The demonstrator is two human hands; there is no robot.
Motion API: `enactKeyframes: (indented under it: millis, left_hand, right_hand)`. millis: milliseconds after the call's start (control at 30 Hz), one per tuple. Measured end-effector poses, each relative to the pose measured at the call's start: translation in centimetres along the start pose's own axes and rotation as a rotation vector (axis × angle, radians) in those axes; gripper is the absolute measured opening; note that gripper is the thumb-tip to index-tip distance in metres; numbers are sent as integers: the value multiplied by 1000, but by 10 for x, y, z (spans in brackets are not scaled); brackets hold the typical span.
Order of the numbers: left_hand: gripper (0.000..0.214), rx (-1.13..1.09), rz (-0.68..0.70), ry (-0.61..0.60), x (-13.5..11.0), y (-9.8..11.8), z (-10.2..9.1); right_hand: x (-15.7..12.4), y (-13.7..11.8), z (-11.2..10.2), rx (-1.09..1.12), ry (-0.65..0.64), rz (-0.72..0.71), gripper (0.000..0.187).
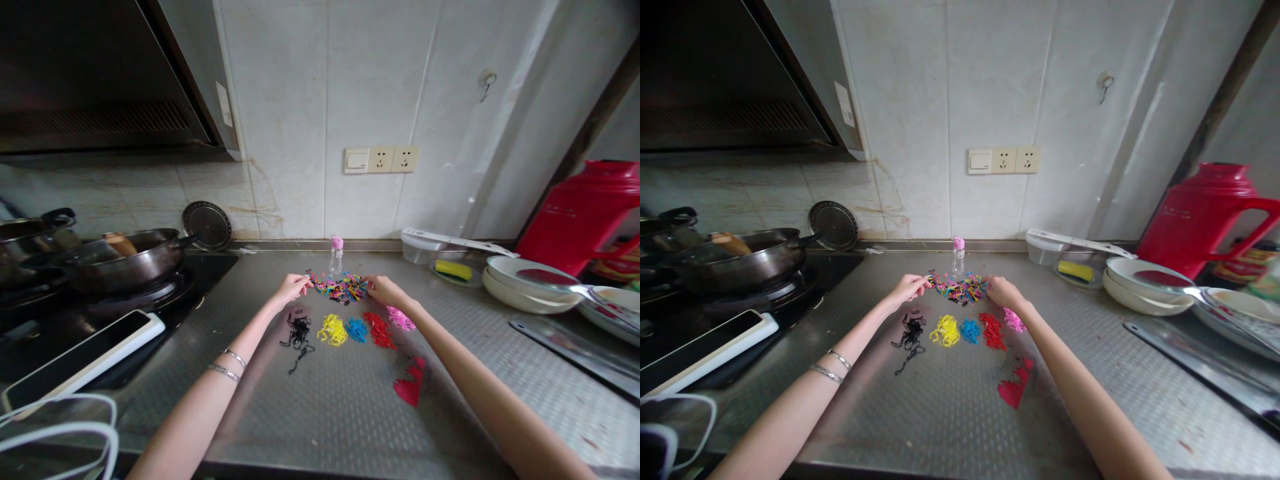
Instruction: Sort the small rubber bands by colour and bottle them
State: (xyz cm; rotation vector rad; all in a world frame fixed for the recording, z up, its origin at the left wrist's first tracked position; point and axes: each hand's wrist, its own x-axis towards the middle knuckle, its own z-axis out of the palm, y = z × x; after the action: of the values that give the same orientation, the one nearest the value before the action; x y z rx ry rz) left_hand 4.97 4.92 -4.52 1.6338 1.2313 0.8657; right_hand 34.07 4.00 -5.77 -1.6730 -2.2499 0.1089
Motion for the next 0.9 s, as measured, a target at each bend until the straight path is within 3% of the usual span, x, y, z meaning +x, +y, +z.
enactKeyframes:
  millis: [367, 567, 733, 900]
  left_hand:
    - [39, 34, 1, 19, -1, -1, -1]
    - [31, 177, 68, 66, 1, -5, 2]
    - [26, 331, 170, 40, 6, -11, 15]
    - [24, 549, 256, 54, 7, -7, 31]
  right_hand:
    - [-3, -5, 5, -3, 38, -72, 35]
    - [-7, -6, -16, 94, 54, -67, 34]
    - [-14, -23, -38, 321, -182, -211, 28]
    - [-20, -46, -37, 416, -451, -356, 29]
